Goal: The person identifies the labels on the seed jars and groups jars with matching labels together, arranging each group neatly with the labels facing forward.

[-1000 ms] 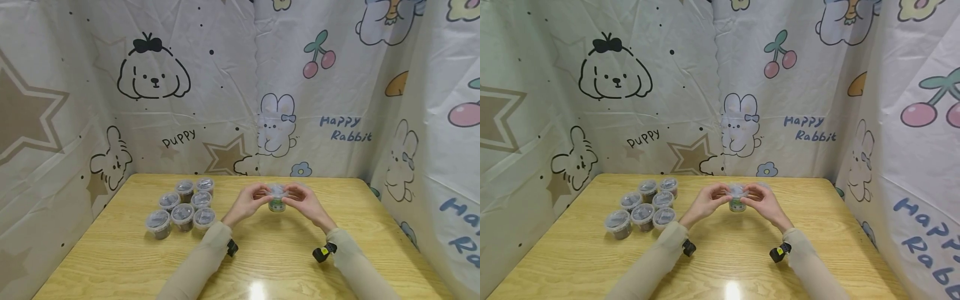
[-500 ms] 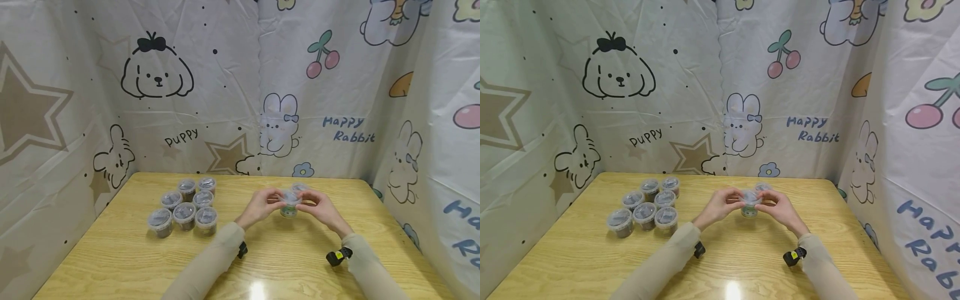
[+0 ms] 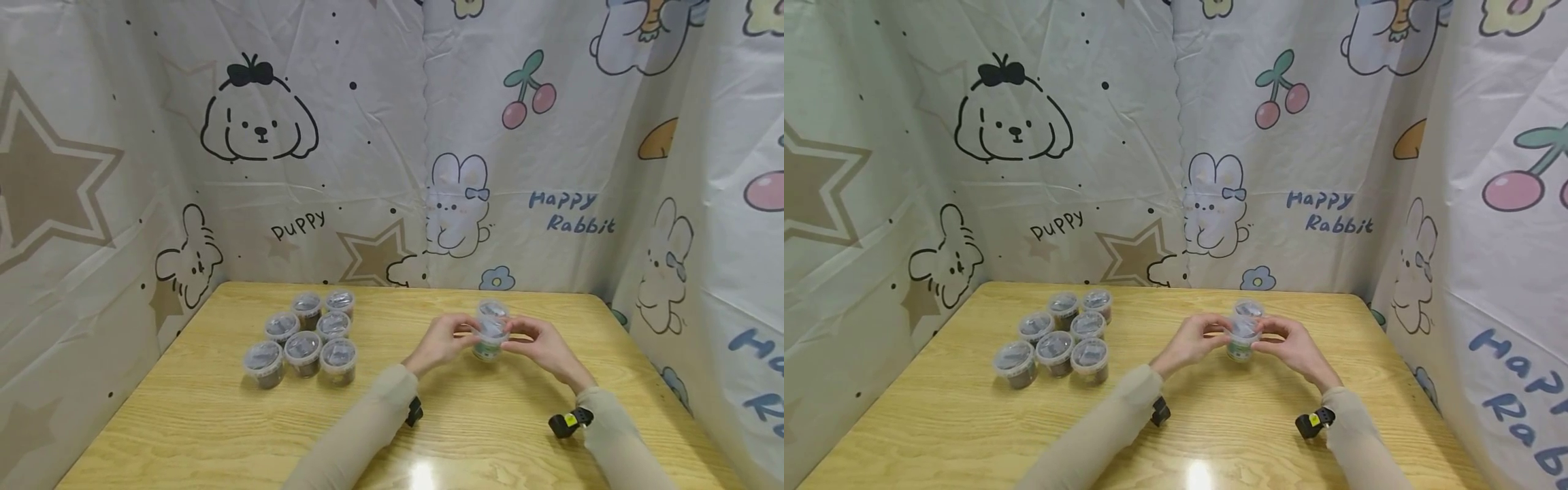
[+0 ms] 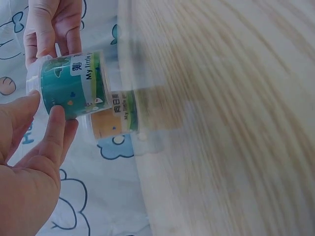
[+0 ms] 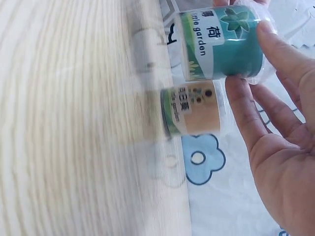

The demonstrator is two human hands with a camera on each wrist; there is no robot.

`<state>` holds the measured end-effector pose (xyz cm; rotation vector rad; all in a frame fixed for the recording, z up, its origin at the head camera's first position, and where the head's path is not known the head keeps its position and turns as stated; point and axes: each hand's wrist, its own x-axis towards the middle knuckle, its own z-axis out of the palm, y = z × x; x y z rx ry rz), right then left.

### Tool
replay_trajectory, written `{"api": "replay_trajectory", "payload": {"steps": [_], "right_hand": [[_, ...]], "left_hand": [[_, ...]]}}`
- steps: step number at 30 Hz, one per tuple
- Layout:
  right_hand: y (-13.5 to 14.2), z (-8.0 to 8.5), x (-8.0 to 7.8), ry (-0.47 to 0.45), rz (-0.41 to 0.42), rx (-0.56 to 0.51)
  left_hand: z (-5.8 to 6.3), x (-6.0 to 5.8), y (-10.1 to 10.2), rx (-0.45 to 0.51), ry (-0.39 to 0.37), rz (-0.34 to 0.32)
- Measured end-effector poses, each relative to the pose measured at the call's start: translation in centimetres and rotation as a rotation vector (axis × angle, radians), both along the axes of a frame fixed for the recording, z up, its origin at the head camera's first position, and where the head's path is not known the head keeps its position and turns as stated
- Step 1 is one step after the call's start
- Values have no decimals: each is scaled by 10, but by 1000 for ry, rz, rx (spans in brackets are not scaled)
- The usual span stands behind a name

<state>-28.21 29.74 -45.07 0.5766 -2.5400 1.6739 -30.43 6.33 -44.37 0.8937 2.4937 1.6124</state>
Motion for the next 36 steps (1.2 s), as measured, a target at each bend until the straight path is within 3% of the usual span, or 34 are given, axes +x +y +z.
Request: {"api": "replay_trajectory", "payload": {"steps": [11, 19, 36], "right_hand": [[23, -4, -1, -99, -6, 57], [28, -7, -3, -122, -1, 86], [30, -11, -2, -140, 25, 95]], "left_hand": [[-4, 5, 23, -44, -77, 19], [-9, 7, 27, -69, -127, 10], [-11, 8, 25, -81, -126, -24]]}}
